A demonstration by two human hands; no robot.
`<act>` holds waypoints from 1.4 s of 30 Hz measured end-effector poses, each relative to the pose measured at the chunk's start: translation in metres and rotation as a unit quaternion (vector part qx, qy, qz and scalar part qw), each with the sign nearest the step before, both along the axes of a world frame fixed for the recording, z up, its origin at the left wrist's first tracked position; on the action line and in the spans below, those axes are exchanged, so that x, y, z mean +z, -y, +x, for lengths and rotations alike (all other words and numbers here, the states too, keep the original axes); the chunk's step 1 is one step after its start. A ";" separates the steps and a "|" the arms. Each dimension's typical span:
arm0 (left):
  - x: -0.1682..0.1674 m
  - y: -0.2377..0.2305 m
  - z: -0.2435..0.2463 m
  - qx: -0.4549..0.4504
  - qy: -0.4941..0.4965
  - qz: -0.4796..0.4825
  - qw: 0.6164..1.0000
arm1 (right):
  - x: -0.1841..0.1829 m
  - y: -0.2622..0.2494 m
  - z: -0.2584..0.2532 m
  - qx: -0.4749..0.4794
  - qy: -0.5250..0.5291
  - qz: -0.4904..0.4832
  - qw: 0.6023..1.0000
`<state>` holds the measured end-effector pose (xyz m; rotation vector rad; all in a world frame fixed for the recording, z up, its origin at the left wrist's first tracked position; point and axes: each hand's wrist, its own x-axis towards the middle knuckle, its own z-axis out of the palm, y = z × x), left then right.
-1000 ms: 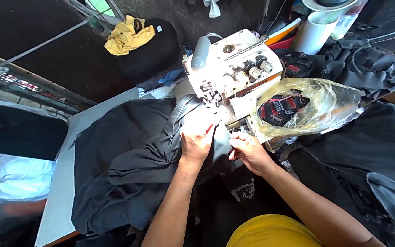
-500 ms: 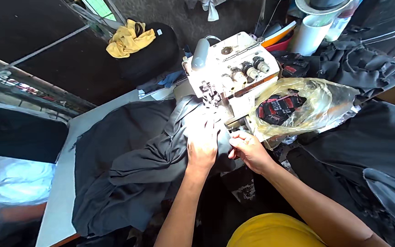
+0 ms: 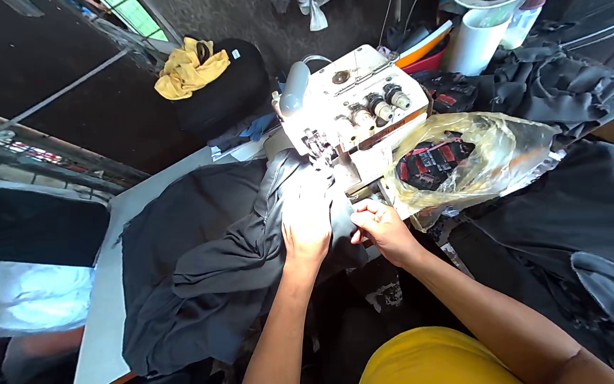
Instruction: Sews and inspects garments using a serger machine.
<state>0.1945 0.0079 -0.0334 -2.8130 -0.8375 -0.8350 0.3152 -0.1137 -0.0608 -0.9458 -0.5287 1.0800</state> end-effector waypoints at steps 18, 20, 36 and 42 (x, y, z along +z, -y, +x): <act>0.027 -0.067 0.002 -0.072 -0.075 -0.138 0.985 | 0.055 -0.030 -0.015 -0.017 -0.158 0.029 0.987; 0.035 -0.076 0.000 -0.049 -0.039 -0.184 0.981 | 0.065 -0.047 -0.027 -0.014 -0.246 0.046 0.968; 0.104 0.006 -0.053 0.000 0.061 -0.136 0.989 | 0.036 -0.021 0.016 -0.072 -0.004 -0.084 0.994; 0.108 -0.027 -0.015 -0.282 -0.062 -0.263 0.921 | 0.041 0.009 0.024 -0.014 0.371 0.111 0.922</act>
